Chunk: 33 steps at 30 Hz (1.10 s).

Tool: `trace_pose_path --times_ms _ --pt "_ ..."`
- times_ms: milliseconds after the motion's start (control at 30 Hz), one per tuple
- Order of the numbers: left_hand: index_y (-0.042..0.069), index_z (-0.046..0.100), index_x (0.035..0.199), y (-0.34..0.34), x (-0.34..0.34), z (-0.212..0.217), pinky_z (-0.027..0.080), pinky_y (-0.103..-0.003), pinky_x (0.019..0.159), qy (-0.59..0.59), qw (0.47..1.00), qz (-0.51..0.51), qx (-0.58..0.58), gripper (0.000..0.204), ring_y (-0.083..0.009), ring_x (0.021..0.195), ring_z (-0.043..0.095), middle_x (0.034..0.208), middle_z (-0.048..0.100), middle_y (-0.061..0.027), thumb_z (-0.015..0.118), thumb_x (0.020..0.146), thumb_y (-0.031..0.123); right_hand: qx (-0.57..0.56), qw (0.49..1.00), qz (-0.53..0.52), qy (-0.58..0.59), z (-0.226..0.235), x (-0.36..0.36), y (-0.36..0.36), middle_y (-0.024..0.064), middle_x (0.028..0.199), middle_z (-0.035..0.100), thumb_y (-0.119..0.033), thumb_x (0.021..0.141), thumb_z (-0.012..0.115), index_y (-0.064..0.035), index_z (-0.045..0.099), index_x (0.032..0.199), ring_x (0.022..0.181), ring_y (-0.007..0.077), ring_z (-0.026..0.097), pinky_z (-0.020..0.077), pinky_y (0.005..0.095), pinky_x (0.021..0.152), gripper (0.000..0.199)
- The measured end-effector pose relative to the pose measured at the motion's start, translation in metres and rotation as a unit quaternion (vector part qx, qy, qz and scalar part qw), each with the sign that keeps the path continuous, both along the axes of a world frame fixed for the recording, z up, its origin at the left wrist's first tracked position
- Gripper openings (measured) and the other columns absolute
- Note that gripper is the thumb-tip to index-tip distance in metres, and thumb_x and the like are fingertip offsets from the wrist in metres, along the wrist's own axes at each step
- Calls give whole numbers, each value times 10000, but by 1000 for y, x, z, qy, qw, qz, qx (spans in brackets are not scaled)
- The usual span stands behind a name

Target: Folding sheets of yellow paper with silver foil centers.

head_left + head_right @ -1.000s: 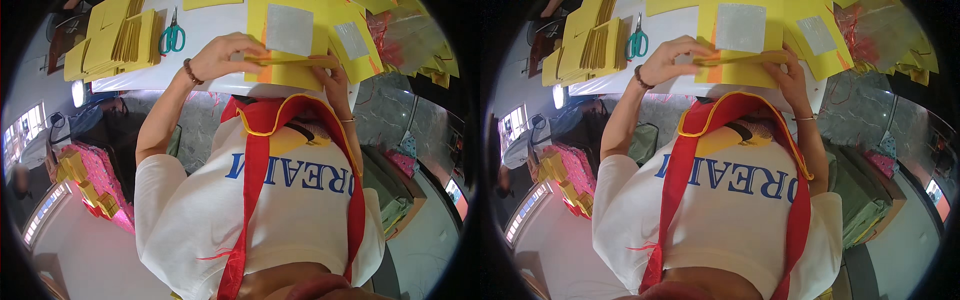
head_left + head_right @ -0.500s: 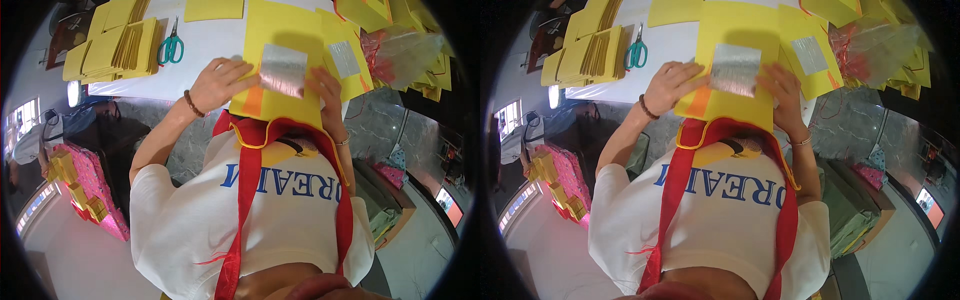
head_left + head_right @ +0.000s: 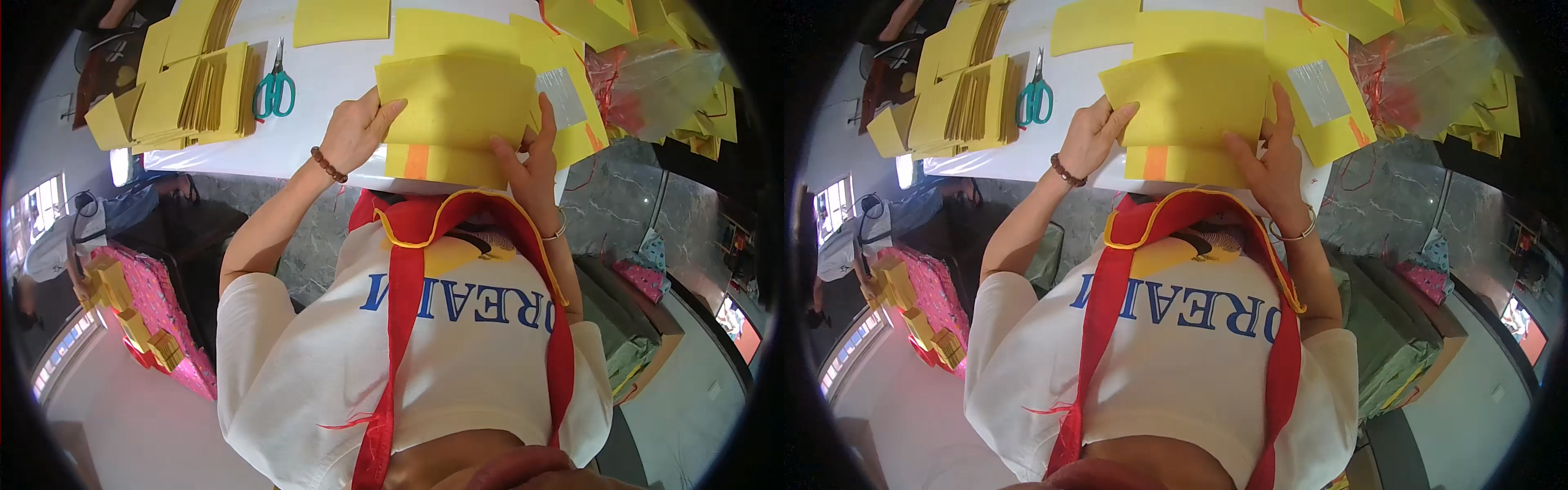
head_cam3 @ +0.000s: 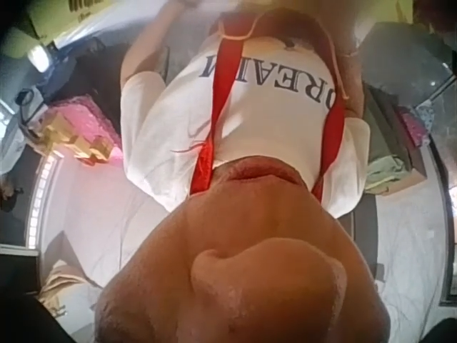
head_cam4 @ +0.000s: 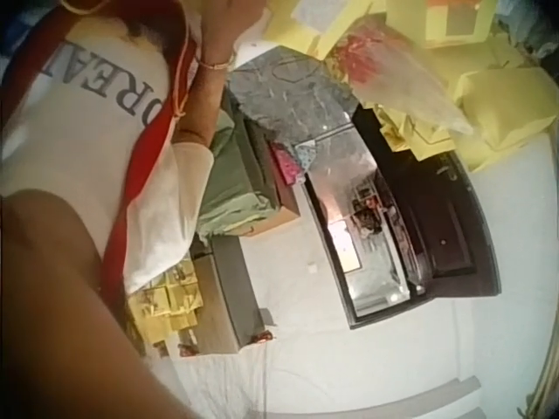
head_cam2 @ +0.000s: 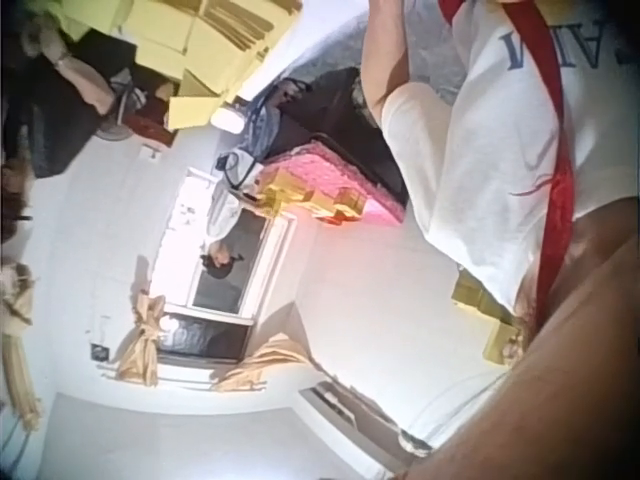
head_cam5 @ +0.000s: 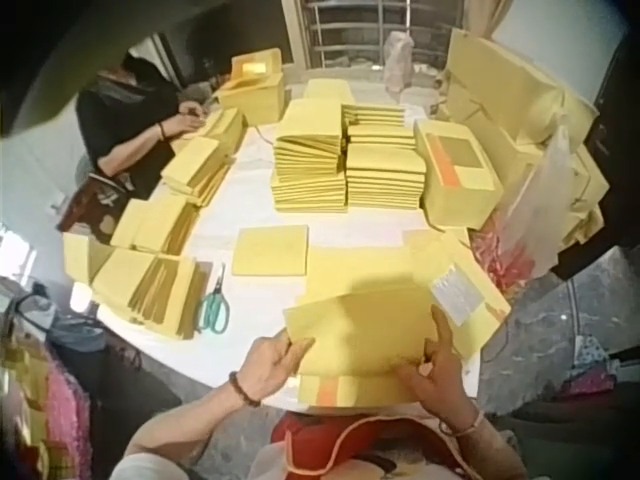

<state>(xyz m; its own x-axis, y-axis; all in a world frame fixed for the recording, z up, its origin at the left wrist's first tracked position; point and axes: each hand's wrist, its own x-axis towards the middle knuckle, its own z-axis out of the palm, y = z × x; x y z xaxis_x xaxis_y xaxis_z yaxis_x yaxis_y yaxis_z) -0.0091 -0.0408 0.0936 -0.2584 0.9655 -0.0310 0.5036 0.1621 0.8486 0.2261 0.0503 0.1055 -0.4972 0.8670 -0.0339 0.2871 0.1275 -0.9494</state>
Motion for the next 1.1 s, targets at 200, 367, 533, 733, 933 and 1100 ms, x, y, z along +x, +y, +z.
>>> trace_pose_path --times_ms 200,367,533,733,933,1100 --pt "-2 572 920 7 -3 -21 359 -296 446 -117 992 40 -31 263 -137 465 479 527 521 -85 553 886 257 76 994 34 -75 -2 1 11 118 956 662 -178 809 649 -50 607 1119 795 144 623 462 249 675 338" --pt "-7 559 933 8 1 -26 323 -243 432 -219 971 94 -34 185 -47 485 450 530 527 -18 593 858 159 37 996 -15 -82 -5 -5 9 103 832 659 -209 804 657 -53 638 1081 635 110 551 420 242 571 318" --pt "27 377 1250 11 3 -12 322 -196 442 -226 969 84 -58 410 -30 514 475 665 600 -25 563 893 102 -15 990 -33 -137 -12 -5 11 39 642 564 -213 798 662 -63 633 1105 491 67 356 313 232 456 343" --pt "52 272 1363 12 5 -2 298 -199 416 -223 969 95 -37 602 -33 440 414 529 501 22 603 864 110 -28 997 -49 -59 -19 -9 9 65 666 593 -201 795 656 -67 635 1104 496 66 386 323 235 458 338" --pt "52 462 1263 21 -2 13 443 -301 676 214 959 96 160 476 -184 756 572 844 612 -105 628 819 103 -12 997 -55 -58 -19 -9 8 117 761 647 -189 798 647 -56 631 1100 540 111 485 396 260 510 330" --pt "43 537 1160 28 31 36 381 -422 901 240 939 -91 227 418 -284 1063 516 1082 586 -116 638 780 184 -8 995 -54 -81 -13 -8 6 154 842 659 -189 800 645 -60 630 1100 585 155 541 433 277 558 328"
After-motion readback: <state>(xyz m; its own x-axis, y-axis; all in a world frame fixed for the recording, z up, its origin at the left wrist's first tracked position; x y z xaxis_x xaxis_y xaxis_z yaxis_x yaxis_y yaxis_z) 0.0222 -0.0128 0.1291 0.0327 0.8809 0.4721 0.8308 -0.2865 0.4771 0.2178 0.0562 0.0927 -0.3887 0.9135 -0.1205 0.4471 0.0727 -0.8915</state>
